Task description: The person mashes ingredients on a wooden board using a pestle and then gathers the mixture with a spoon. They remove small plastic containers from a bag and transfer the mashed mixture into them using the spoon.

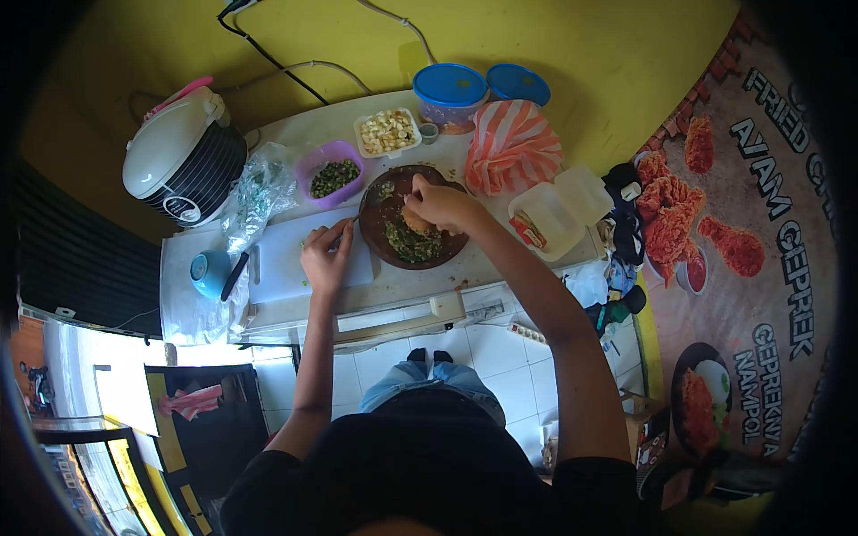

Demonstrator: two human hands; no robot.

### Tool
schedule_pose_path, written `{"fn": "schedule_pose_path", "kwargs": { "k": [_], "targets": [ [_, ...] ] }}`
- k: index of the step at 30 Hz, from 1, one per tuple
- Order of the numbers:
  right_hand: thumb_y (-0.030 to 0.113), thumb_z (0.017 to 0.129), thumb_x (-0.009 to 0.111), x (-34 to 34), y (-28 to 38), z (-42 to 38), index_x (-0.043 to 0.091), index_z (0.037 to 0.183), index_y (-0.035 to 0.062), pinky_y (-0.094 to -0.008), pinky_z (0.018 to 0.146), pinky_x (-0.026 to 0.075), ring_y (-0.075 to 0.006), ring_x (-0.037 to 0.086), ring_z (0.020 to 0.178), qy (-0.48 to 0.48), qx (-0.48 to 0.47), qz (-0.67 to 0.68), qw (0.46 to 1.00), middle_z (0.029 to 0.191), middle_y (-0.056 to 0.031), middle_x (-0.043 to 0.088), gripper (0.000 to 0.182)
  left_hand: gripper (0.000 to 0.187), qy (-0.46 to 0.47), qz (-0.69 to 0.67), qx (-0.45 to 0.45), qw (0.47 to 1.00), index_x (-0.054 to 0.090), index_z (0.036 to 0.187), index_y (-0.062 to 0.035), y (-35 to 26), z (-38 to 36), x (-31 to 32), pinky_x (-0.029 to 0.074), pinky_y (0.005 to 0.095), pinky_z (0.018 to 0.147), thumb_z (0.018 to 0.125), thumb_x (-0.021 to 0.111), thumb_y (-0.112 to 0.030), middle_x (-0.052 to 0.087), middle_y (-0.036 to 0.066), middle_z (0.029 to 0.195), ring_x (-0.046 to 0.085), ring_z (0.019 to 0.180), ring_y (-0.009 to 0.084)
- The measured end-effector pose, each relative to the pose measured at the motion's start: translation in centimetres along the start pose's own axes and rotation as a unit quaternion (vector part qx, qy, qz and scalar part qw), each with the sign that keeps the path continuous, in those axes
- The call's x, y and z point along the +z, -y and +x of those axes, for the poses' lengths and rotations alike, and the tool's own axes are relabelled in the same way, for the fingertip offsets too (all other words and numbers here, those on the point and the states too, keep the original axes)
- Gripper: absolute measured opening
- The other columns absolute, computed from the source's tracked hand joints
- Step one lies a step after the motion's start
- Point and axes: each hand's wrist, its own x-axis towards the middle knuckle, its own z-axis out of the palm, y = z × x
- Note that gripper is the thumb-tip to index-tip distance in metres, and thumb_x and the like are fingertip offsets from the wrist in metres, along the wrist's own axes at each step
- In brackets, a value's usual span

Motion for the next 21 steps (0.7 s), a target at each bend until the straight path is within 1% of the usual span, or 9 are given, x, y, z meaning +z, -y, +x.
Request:
{"fn": "schedule_pose_path", "kwargs": {
  "k": [1,4,5,8,11,13,14,17,21],
  "targets": [
    [0.046,0.098,0.036,-0.7,-2.1,2.5,0.036,0.121,0.0114,-0.0331,0.042,0.043,-0.0194,0.049,0.049,0.042,-0.017,0.055,0.997,0.067,-0.0097,0.052,0.042,0.012,-0.004,0.001,0.004,1.0,0.075,0.089,-0.0113,0.1,0.0,0.0,0.042,0.0332,0.054,0.079,0.071,-0.015,0.053,0.004,0.057,0.05,0.054,0.0194],
    [0.047,0.098,0.037,-1.7,-2.9,4.6,0.034,0.123,0.0109,-0.0329,0.042,0.043,-0.0182,0.046,0.048,-0.007,-0.02,0.149,0.989,0.075,-0.011,0.053,0.044,0.012,-0.017,0.0,0.013,1.0,0.075,0.089,-0.0114,0.0,-0.1,-0.1,0.042,0.033,0.054,0.078,0.071,-0.015,0.053,0.004,0.058,0.05,0.054,0.0192],
    [0.047,0.097,0.039,-2.2,-2.8,5.3,0.032,0.125,0.0116,-0.0341,0.043,0.044,-0.0188,0.048,0.052,0.006,0.016,0.124,0.992,0.079,-0.0108,0.053,0.045,0.012,-0.018,-0.003,0.013,1.0,0.075,0.089,-0.0113,-0.1,0.0,0.0,0.042,0.033,0.054,0.078,0.071,-0.015,0.053,0.004,0.058,0.05,0.054,0.0192],
    [0.049,0.097,0.04,-2.1,-1.4,6.2,0.036,0.119,0.0135,-0.033,0.044,0.042,-0.0163,0.047,0.057,0.01,0.006,0.1,0.995,0.079,-0.0084,0.049,0.042,0.012,-0.015,-0.006,0.011,1.0,0.075,0.089,-0.0111,-0.1,-0.1,-0.1,0.042,0.0331,0.054,0.078,0.071,-0.015,0.054,0.004,0.058,0.05,0.054,0.0191],
    [0.045,0.096,0.041,-0.7,0.7,5.8,0.039,0.12,0.0137,-0.0404,0.046,0.044,-0.0233,0.057,0.06,0.023,-0.007,-0.02,1.0,0.075,-0.0137,0.057,0.039,0.011,-0.014,-0.008,0.007,1.0,0.075,0.088,-0.0107,0.0,-0.1,-0.1,0.042,0.0332,0.054,0.079,0.071,-0.015,0.053,0.004,0.058,0.05,0.053,0.0192],
    [0.038,0.095,0.045,2.2,0.2,6.0,0.043,0.121,0.0124,-0.042,0.05,0.047,-0.0284,0.062,0.062,-0.111,-0.085,-0.126,0.982,0.077,-0.0167,0.062,0.037,0.011,-0.012,-0.014,-0.003,1.0,0.075,0.088,-0.0105,-0.1,0.0,-0.1,0.042,0.0334,0.054,0.079,0.071,-0.015,0.053,0.004,0.057,0.049,0.053,0.0194],
    [0.034,0.094,0.047,3.6,-0.2,5.8,0.046,0.122,0.0118,-0.0428,0.052,0.049,-0.0309,0.065,0.063,-0.176,-0.125,-0.179,0.96,0.077,-0.0182,0.065,0.036,0.011,-0.009,-0.014,-0.005,1.0,0.075,0.088,-0.0104,-0.2,0.0,-0.1,0.042,0.0336,0.054,0.079,0.071,-0.015,0.053,0.004,0.057,0.049,0.053,0.0197],
    [0.029,0.093,0.047,6.6,0.4,2.3,0.049,0.12,0.0136,-0.0443,0.055,0.05,-0.0316,0.065,0.065,-0.303,-0.133,-0.171,0.928,0.068,-0.0155,0.064,0.032,0.011,-0.001,-0.009,-0.009,1.0,0.075,0.088,-0.01,-0.2,0.0,-0.3,0.042,0.0341,0.054,0.079,0.07,-0.015,0.053,0.005,0.057,0.05,0.053,0.0204],
    [0.033,0.094,0.045,5.3,0.9,2.7,0.048,0.119,0.0138,-0.0494,0.056,0.048,-0.0373,0.063,0.063,-0.289,-0.113,-0.152,0.938,0.066,-0.0174,0.063,0.032,0.011,0.001,-0.007,-0.008,1.0,0.075,0.088,-0.0101,-0.4,0.2,-0.4,0.042,0.0344,0.054,0.079,0.07,-0.015,0.053,0.005,0.057,0.05,0.054,0.0208]
  ]
}}
